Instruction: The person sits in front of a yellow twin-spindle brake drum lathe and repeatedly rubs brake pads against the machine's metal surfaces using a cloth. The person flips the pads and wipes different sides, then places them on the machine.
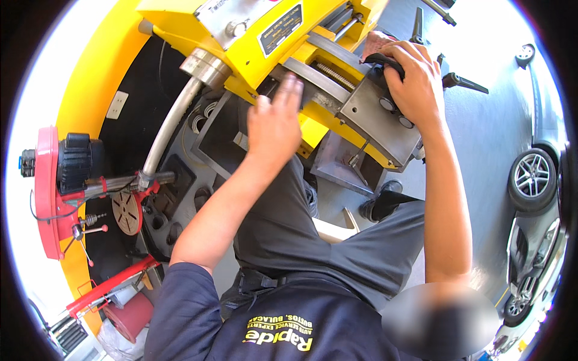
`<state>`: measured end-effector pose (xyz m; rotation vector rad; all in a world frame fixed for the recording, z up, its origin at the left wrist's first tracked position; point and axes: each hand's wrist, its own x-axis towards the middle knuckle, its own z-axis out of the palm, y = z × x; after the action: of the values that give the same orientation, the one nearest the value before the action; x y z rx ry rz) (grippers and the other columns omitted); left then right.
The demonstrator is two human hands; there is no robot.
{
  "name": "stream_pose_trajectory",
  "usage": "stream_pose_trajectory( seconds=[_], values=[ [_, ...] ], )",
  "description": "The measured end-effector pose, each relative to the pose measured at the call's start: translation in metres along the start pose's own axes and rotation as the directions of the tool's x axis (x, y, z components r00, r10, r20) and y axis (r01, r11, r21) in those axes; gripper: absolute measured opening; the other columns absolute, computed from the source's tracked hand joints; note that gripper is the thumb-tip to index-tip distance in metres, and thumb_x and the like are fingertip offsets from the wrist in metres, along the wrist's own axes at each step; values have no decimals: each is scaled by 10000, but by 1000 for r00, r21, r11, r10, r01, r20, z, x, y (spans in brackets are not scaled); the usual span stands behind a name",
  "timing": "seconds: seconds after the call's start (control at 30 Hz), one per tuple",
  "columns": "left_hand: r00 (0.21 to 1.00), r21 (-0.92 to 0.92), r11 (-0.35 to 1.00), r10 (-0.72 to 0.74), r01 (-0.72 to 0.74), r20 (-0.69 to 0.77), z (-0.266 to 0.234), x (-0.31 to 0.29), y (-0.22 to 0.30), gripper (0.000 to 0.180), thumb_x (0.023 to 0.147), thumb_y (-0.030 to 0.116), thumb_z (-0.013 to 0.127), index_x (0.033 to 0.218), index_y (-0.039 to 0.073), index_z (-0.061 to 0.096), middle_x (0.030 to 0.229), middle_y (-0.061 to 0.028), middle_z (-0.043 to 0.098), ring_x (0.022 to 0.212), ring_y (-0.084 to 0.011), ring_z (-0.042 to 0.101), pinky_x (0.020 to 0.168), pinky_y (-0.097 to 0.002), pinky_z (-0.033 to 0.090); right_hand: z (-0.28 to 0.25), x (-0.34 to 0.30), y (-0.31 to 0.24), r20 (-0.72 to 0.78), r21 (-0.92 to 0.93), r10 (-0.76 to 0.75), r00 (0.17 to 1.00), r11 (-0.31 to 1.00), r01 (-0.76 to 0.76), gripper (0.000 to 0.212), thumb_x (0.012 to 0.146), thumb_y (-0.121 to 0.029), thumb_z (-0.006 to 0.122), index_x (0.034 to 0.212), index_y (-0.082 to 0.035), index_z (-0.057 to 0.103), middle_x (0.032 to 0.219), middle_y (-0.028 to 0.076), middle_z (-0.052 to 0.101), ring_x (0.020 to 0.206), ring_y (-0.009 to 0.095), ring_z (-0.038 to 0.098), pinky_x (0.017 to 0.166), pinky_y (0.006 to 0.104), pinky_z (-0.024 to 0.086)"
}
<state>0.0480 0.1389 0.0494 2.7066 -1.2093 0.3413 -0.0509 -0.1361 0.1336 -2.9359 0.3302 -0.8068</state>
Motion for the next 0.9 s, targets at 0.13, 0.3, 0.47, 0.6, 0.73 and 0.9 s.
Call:
stream_pose_trajectory(
  seconds=[0.13, 0.3, 0.47, 0.6, 0.73, 0.9],
  values=[
    [999, -69, 998, 0, -3, -43, 0, 12, -18, 644, 925, 84, 630, 1567, 123, 611, 1682, -23, 572, 1027, -347, 720, 911, -483, 616, -3, -1, 2, 13, 29, 12, 1000, 1000, -12, 332, 917, -188, 661, 1218, -126, 785, 1291, 48, 751, 1347, 296, 624, 1164, 491, 440],
    [1000, -65, 998, -12, 13, 13, -8, -2, 7, 620, 941, 75, 618, 1560, 116, 614, 1677, -20, 577, 1015, -345, 726, 909, -486, 616, -2, 0, -3, -10, 34, 3, 1000, 999, -2, 303, 917, -169, 658, 1184, -118, 793, 1277, 48, 755, 1331, 306, 626, 1166, 483, 435],
    [995, -51, 995, -84, 82, -56, 2, 10, -23, 638, 933, 78, 614, 1568, 136, 609, 1687, -6, 568, 987, -352, 723, 877, -499, 598, -4, 1, -5, 26, 56, 5, 1000, 998, -6, 296, 921, -171, 655, 1177, -119, 795, 1292, 44, 755, 1334, 315, 624, 1153, 494, 441],
    [999, -95, 995, 17, -21, -45, 3, -5, -3, 640, 939, 78, 596, 1577, 139, 604, 1677, -11, 579, 953, -333, 712, 843, -465, 600, -4, 0, -1, 29, 30, 28, 999, 999, -29, 295, 921, -172, 653, 1174, -123, 796, 1290, 42, 757, 1329, 319, 627, 1148, 500, 444],
    [990, -73, 991, -118, 112, -83, 9, 9, -14, 660, 940, 60, 584, 1595, 136, 589, 1682, -15, 572, 919, -331, 692, 890, -457, 618, -3, 1, -2, 9, 56, 1, 1000, 998, -1, 301, 917, -173, 654, 1180, -128, 794, 1287, 43, 757, 1329, 320, 628, 1156, 499, 442],
    [999, -91, 996, 10, -15, -50, 8, -3, -2, 651, 935, 49, 591, 1578, 147, 608, 1693, 9, 560, 941, -319, 695, 879, -438, 618, -5, 0, -2, 16, 46, 8, 1000, 999, -9, 311, 916, -171, 651, 1188, -131, 795, 1292, 46, 758, 1326, 319, 631, 1157, 501, 445]
  ],
)
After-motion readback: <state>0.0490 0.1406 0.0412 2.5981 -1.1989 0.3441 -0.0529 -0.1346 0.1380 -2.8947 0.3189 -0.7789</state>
